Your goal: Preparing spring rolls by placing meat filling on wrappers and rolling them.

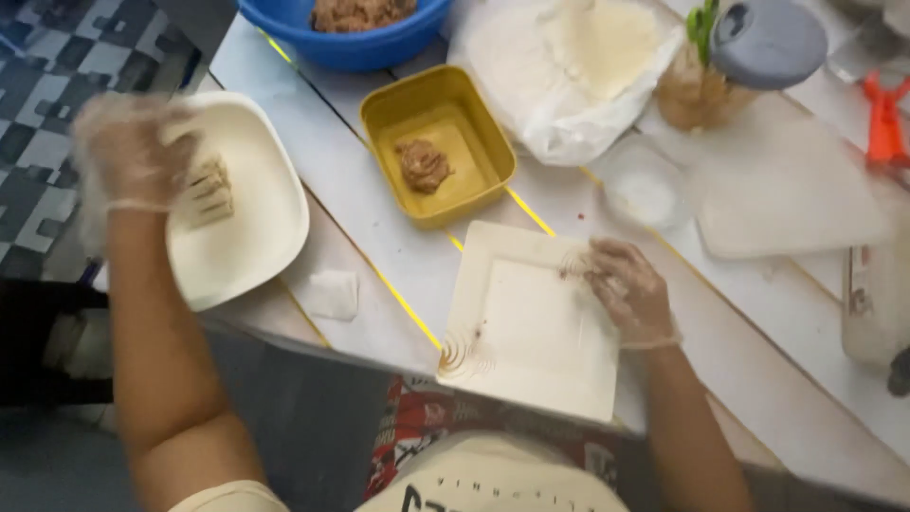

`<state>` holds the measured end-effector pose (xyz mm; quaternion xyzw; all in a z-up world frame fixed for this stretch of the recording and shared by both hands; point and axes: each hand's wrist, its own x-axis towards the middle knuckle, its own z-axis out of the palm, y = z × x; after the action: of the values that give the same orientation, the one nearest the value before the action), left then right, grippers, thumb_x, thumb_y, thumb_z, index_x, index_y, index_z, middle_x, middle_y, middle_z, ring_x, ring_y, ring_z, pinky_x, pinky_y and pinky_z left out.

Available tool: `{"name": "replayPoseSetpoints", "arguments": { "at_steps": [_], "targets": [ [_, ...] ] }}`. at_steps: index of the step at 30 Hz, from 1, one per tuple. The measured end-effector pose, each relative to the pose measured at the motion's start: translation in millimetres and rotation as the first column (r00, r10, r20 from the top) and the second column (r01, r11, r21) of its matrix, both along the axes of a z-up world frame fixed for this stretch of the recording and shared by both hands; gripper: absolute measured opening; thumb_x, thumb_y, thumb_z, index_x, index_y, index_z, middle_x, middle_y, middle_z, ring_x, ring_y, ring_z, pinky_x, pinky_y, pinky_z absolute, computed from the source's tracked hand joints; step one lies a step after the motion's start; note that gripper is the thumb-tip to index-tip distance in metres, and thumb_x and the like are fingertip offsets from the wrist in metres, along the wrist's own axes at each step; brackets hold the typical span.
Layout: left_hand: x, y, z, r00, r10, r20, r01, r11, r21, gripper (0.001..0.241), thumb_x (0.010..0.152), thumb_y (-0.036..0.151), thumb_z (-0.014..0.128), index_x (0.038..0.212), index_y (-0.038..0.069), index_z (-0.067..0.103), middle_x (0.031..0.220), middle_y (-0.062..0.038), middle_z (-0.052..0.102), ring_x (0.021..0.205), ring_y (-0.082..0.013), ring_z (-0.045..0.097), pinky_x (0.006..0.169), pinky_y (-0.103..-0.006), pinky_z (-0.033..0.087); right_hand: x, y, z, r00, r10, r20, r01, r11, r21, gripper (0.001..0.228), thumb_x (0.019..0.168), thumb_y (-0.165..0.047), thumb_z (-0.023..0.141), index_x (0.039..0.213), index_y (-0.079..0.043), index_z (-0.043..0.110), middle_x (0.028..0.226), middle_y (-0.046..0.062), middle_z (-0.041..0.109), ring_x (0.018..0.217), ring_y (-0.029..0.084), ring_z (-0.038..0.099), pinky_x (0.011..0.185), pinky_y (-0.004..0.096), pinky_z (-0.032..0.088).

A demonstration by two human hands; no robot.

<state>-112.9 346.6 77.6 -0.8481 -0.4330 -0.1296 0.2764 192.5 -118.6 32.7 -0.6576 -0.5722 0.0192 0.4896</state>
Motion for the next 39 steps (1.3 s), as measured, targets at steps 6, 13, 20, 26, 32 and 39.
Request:
{"name": "replayPoseSetpoints", "arguments": {
  "at_steps": [6, 13, 20, 26, 32, 39],
  "targets": [
    [179.4, -60.1, 49.5, 0.542, -0.832, 0.122, 0.817, 0.555, 0.156, 0.018, 0.067, 0.022, 0.066, 0.084, 0.025, 0.065, 0.074, 0.003, 0.061, 0.059, -0.0208, 0.051, 0.056, -0.0319, 0.036, 12.7, -8.2, -33.9, 0.876, -0.279, 0.394, 0.289, 0.957, 0.035, 0.014, 0.08, -0.006, 0.059, 0.093, -0.009, 0.061, 0.088, 0.008, 0.053, 0.074, 0.021, 0.054, 0.066, 0.029, 0.044],
    [369.9, -78.5, -10.9, 0.351, -0.924, 0.152, 0.9, 0.378, 0.218, 0.014, 0.051, 0.021, 0.062, 0.062, 0.029, 0.065, 0.061, -0.001, 0.056, 0.049, -0.0209, 0.055, 0.038, -0.0339, 0.039, 4.1, -5.6, -25.0, 0.815, -0.207, 0.541, 0.139, 0.977, 0.163, 0.021, 0.076, -0.001, 0.061, 0.096, -0.006, 0.058, 0.076, 0.01, 0.056, 0.06, 0.023, 0.052, 0.045, 0.03, 0.043],
    [508.6, -30.8, -109.1, 0.481, -0.871, 0.098, 0.866, 0.489, 0.106, 0.027, 0.067, 0.03, 0.069, 0.056, 0.009, 0.055, 0.063, -0.007, 0.051, 0.073, -0.0299, 0.05, 0.069, -0.0654, 0.035, 1.8, -1.8, -19.3, 0.775, -0.211, 0.596, 0.133, 0.976, 0.172, 0.023, 0.077, 0.003, 0.052, 0.098, -0.006, 0.053, 0.075, 0.008, 0.054, 0.063, 0.02, 0.052, 0.05, 0.031, 0.046],
    [519.4, -41.3, -103.3, 0.499, -0.858, -0.125, 0.86, 0.472, 0.193, 0.008, 0.062, 0.015, 0.057, 0.058, 0.008, 0.059, 0.061, -0.005, 0.054, 0.065, -0.0234, 0.053, 0.05, -0.0359, 0.042, -3.5, 4.7, 4.7, 0.808, -0.153, 0.57, 0.067, 0.983, 0.17, 0.023, 0.077, 0.004, 0.058, 0.098, -0.003, 0.053, 0.074, 0.006, 0.052, 0.059, 0.02, 0.049, 0.047, 0.031, 0.039],
    [506.7, -43.7, -74.1, 0.866, -0.5, 0.012, 0.5, 0.866, -0.003, 0.018, 0.067, 0.023, 0.065, 0.071, 0.006, 0.061, 0.069, -0.011, 0.052, 0.064, -0.0246, 0.049, 0.051, -0.0368, 0.042, -2.8, 5.2, 6.8, 0.796, -0.15, 0.586, 0.088, 0.987, 0.132, 0.024, 0.077, 0.005, 0.055, 0.1, -0.002, 0.052, 0.077, 0.006, 0.052, 0.06, 0.019, 0.05, 0.049, 0.03, 0.04],
    [507.0, -53.5, -65.8, 0.888, -0.441, 0.13, 0.46, 0.861, -0.219, 0.032, 0.062, 0.023, 0.059, 0.087, 0.003, 0.06, 0.086, -0.01, 0.056, 0.091, -0.0289, 0.044, 0.072, -0.0423, 0.039, -2.5, 4.1, 5.3, 0.799, -0.098, 0.594, 0.056, 0.994, 0.089, 0.02, 0.081, 0.002, 0.048, 0.1, -0.001, 0.05, 0.078, 0.008, 0.05, 0.06, 0.021, 0.05, 0.049, 0.032, 0.04]
  ]
}}
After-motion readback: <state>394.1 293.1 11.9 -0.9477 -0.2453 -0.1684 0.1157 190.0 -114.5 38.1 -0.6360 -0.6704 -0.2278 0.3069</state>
